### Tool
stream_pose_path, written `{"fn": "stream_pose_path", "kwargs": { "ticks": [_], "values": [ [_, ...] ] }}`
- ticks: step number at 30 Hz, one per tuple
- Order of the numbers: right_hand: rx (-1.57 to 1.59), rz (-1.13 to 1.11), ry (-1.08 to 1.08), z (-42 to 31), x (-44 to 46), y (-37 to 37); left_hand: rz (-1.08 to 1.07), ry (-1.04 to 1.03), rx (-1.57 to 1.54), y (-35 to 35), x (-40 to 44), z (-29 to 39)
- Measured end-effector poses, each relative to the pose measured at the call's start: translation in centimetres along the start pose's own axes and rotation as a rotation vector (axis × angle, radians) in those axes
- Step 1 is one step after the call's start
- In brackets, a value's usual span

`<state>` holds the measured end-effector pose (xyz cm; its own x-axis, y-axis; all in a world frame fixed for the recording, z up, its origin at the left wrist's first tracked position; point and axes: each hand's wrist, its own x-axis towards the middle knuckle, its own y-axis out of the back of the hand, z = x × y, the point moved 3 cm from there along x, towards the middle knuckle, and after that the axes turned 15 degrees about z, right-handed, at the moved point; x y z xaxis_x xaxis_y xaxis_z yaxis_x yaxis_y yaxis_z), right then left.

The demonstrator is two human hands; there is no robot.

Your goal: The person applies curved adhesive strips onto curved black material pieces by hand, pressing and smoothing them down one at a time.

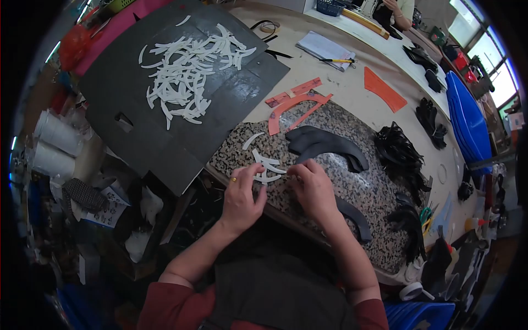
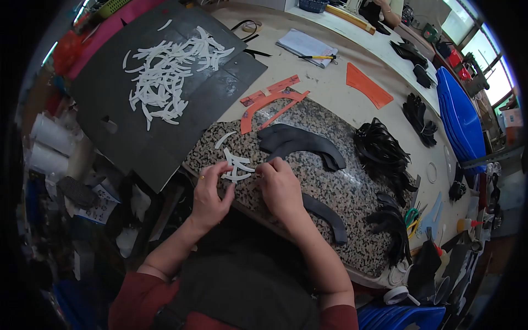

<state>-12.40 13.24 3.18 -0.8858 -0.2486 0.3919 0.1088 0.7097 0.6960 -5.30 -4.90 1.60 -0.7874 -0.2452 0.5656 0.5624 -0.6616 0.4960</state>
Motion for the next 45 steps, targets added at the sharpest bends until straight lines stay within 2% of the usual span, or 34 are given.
{"fn": "stream_pose_path", "kwargs": {
  "ticks": [2, 6, 9, 12, 15, 16, 19, 23, 27, 31, 34, 37, 40, 43, 45],
  "values": [
    [-0.060, -0.019, 0.023, 0.3, 0.9, -1.2, -0.028, 0.053, -0.038, 0.4, 1.4, -1.8],
    [-0.108, -0.071, 0.091, 1.2, 1.5, -2.3, -0.161, -0.080, 0.043, -0.4, 2.5, -3.6],
    [-0.141, -0.083, 0.232, 1.0, 1.4, -2.2, -0.161, -0.061, 0.095, -0.3, 2.0, -3.5],
    [-0.042, -0.095, 0.097, 0.2, 1.0, 0.4, -0.121, -0.084, 0.135, -0.7, 1.7, -3.1],
    [0.188, -0.142, -0.209, -0.3, 0.9, 4.4, -0.129, -0.169, 0.224, -0.8, 2.4, -2.7],
    [0.389, -0.156, -0.463, 0.8, 0.2, 4.8, -0.114, -0.196, 0.207, -1.1, 2.4, -2.9],
    [0.605, -0.196, -0.751, 2.2, -1.2, 6.6, -0.073, -0.135, 0.078, -1.3, 2.9, -3.0],
    [0.661, -0.105, -0.791, 3.7, -3.1, 8.3, -0.010, -0.133, 0.132, -1.8, 3.1, -2.8],
    [0.467, -0.111, -0.609, 4.7, -4.4, 9.8, -0.006, -0.252, 0.226, -1.3, 2.0, 0.7],
    [0.501, -0.171, -0.697, 5.0, -4.3, 9.4, -0.276, -0.216, -0.192, -2.4, -2.0, 3.8],
    [0.585, -0.206, -0.728, 6.3, -4.0, 8.5, -0.282, -0.186, -0.151, -3.0, -3.1, 4.2],
    [0.443, -0.237, -0.630, 7.4, -3.6, 7.6, -0.282, -0.191, -0.127, -3.1, -3.2, 4.1],
    [0.398, -0.291, -0.646, 7.3, -3.0, 7.5, -0.278, -0.165, -0.144, -3.2, -3.3, 4.1],
    [0.375, -0.299, -0.645, 7.3, -2.7, 7.5, -0.287, -0.198, -0.105, -3.4, -3.3, 4.1],
    [0.318, -0.307, -0.662, 7.5, -2.5, 7.4, -0.294, -0.311, -0.038, -3.5, -3.3, 4.4]
  ]
}}
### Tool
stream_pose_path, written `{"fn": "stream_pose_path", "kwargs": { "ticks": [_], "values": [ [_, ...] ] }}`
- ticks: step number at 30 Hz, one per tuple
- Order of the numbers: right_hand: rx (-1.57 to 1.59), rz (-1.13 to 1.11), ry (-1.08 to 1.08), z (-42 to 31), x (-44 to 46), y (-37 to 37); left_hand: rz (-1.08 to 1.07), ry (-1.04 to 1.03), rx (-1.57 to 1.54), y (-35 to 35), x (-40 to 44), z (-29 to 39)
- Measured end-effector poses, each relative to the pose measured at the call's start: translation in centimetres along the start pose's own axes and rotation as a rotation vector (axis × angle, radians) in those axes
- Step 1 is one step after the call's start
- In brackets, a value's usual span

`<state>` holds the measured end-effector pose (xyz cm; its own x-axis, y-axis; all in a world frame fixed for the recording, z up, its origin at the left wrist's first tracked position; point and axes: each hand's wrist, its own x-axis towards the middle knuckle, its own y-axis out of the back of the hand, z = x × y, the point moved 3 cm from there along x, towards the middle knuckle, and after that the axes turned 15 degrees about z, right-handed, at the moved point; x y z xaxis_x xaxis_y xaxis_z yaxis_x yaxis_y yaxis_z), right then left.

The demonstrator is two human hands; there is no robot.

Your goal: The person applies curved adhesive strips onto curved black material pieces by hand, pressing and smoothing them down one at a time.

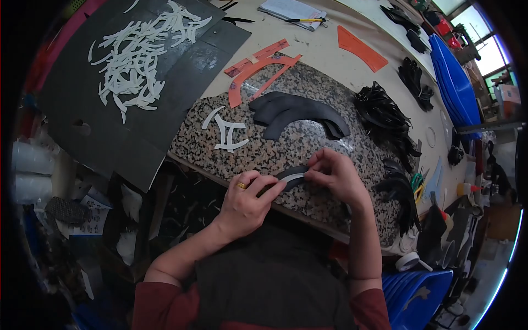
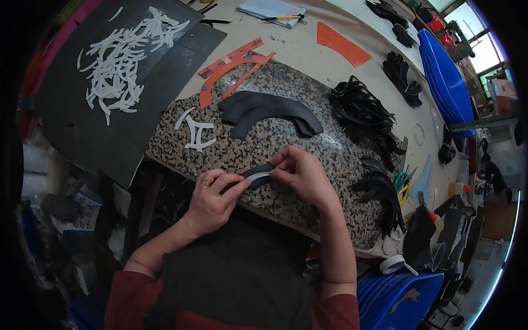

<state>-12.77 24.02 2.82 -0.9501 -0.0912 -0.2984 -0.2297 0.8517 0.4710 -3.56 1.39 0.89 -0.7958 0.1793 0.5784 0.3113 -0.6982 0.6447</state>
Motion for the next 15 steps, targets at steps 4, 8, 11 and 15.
{"fn": "stream_pose_path", "kwargs": {
  "ticks": [4, 8, 11, 15],
  "values": [
    [-0.196, 0.085, 0.021, -1.7, -0.5, -0.3, -0.001, -0.030, 0.043, -0.3, 0.8, 0.6],
    [-0.550, 0.279, 0.222, -3.7, -1.2, -0.6, -0.003, -0.051, 0.022, -1.0, 1.3, 0.6],
    [-0.603, 0.272, 0.224, -5.7, -0.7, -0.5, -0.021, -0.013, -0.018, -1.1, 2.0, 0.9],
    [-0.341, 0.184, 0.590, -7.6, 0.8, -5.1, 0.094, 0.119, -0.053, 2.1, 3.0, -0.1]
  ]
}}
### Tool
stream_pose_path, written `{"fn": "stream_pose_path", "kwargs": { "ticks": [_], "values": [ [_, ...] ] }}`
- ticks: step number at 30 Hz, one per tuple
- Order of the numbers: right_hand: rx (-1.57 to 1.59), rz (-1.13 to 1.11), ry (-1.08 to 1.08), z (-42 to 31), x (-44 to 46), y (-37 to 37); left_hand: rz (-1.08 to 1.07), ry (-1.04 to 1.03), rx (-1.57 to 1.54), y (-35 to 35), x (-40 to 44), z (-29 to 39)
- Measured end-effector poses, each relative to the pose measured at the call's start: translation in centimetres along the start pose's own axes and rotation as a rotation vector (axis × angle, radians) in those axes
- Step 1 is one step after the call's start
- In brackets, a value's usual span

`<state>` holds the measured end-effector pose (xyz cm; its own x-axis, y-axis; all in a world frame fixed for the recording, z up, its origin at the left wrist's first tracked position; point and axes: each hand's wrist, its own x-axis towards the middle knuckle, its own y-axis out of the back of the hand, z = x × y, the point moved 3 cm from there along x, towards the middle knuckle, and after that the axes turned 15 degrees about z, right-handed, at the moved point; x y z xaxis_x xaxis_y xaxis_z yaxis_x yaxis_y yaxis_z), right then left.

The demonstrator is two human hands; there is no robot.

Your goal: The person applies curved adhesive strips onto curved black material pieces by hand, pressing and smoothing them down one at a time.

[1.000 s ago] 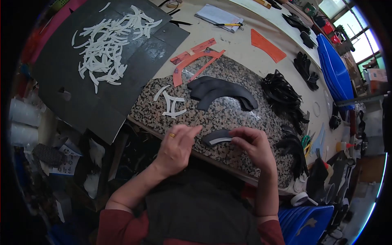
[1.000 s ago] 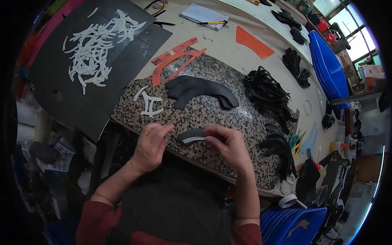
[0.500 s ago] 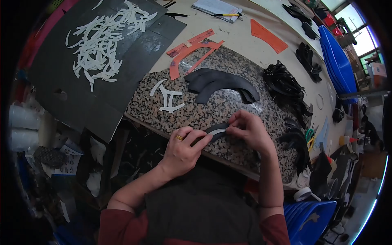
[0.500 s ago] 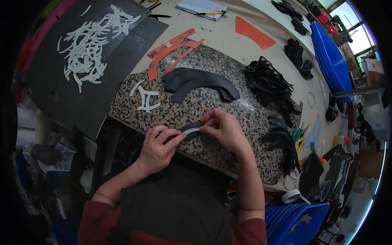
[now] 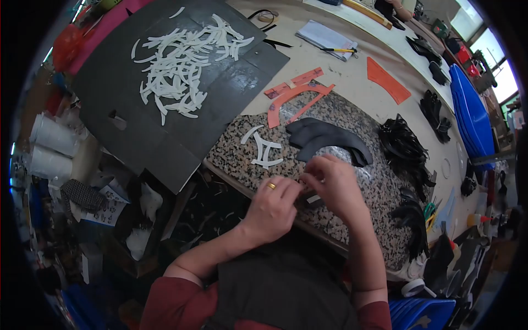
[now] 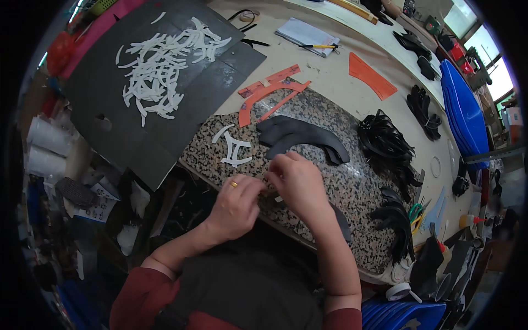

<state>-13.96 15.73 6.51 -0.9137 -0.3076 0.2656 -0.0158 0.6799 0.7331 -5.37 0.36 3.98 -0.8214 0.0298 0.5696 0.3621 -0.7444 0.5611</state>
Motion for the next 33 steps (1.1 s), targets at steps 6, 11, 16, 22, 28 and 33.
{"fn": "stream_pose_path", "kwargs": {
  "ticks": [6, 11, 16, 22, 28, 33],
  "values": [
    [-0.107, -0.054, 0.096, -1.8, 2.5, -7.5, 0.084, 0.158, -0.007, 3.6, 4.3, -8.2],
    [-0.153, -0.079, 0.173, -1.3, 2.4, -9.0, -0.103, -0.049, -0.016, 2.6, 4.1, -11.2],
    [0.046, -0.183, 0.043, -3.7, -0.6, -3.7, -0.140, -0.104, -0.024, 2.4, 4.4, -12.0],
    [0.374, 0.077, -0.378, 0.6, -6.3, 6.4, -0.236, -0.100, 0.189, 1.8, 5.8, -10.2],
    [0.842, 0.526, -0.573, 7.8, -13.9, 12.9, -0.323, -0.057, 0.219, 2.0, 7.2, -8.9],
    [0.696, 0.509, -0.754, 10.1, -18.2, 13.9, -0.384, 0.005, 0.205, 2.4, 7.8, -8.2]
  ]
}}
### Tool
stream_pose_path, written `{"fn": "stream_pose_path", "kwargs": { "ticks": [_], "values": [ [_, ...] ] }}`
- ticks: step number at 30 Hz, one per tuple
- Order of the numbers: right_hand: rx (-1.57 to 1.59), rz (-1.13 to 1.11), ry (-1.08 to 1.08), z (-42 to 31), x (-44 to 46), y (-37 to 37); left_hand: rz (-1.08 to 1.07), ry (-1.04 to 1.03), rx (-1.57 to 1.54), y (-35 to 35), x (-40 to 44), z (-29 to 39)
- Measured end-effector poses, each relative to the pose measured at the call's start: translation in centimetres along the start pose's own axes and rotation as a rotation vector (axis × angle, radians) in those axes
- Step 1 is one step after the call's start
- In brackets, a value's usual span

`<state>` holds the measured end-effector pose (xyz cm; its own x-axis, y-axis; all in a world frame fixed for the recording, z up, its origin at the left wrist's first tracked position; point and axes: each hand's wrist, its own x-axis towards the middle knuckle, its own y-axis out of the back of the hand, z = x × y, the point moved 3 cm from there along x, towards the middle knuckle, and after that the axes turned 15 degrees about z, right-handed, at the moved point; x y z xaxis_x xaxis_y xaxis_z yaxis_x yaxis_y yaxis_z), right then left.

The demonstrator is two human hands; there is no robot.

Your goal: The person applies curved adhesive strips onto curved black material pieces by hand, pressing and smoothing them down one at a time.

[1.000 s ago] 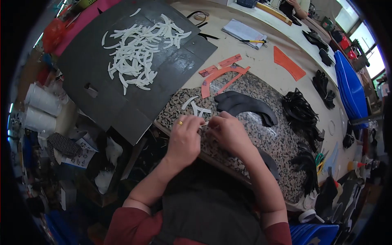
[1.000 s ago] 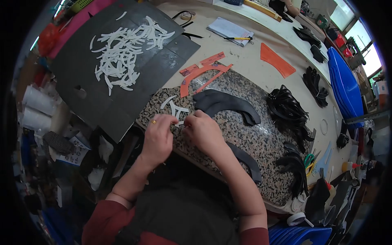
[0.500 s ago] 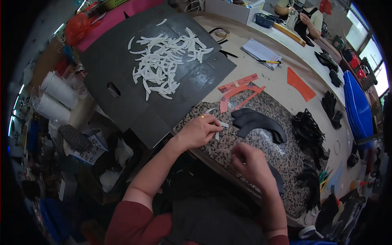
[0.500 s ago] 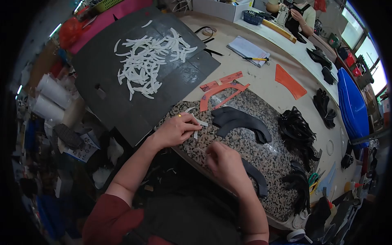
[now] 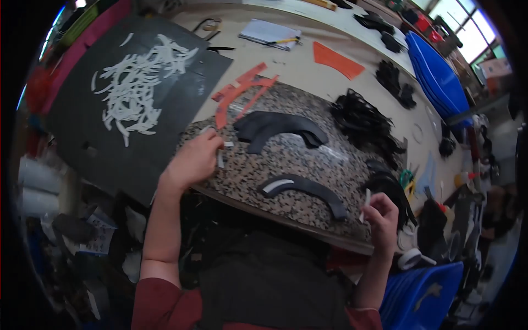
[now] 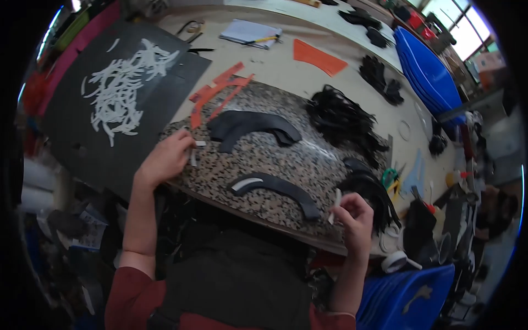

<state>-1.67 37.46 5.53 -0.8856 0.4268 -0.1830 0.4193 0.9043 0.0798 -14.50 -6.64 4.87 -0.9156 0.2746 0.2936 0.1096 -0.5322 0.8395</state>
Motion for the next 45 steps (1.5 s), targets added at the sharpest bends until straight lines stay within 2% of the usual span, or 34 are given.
{"fn": "stream_pose_path", "kwargs": {
  "ticks": [5, 8, 9, 12, 15, 19, 25, 40, 45],
  "values": [
    [-0.049, -0.059, -0.017, 1.5, 0.0, -0.3, 0.132, 0.021, 0.009, -0.2, 0.5, 2.1],
    [-0.096, -0.090, -0.020, 1.4, 0.6, -1.5, 0.273, -0.179, 0.021, -1.2, 0.5, 7.8],
    [-0.107, -0.107, -0.021, 1.2, 0.9, -1.9, 0.250, -0.179, -0.105, -2.7, -0.1, 10.2],
    [-0.138, -0.159, -0.123, 0.9, 1.6, -2.8, 0.045, -0.443, -0.408, -7.9, -2.7, 16.8],
    [-0.191, -0.239, -0.108, 2.5, 2.9, -2.6, 0.017, -0.484, -0.406, -12.0, -4.8, 19.9],
    [-0.343, -0.294, -0.026, 2.6, 3.4, -2.7, 0.050, -0.499, -0.306, -13.2, -5.6, 20.4],
    [-0.442, -0.320, 0.072, 2.2, 3.4, -3.0, 0.035, -0.457, -0.383, -13.3, -5.5, 20.1],
    [-0.350, -0.203, 0.190, 3.8, 2.6, -2.5, 0.092, -0.495, -0.316, -13.4, -5.9, 20.7],
    [-0.255, -0.108, 0.159, 4.9, 2.0, -2.3, 0.072, -0.497, -0.226, -13.9, -6.3, 20.7]
  ]
}}
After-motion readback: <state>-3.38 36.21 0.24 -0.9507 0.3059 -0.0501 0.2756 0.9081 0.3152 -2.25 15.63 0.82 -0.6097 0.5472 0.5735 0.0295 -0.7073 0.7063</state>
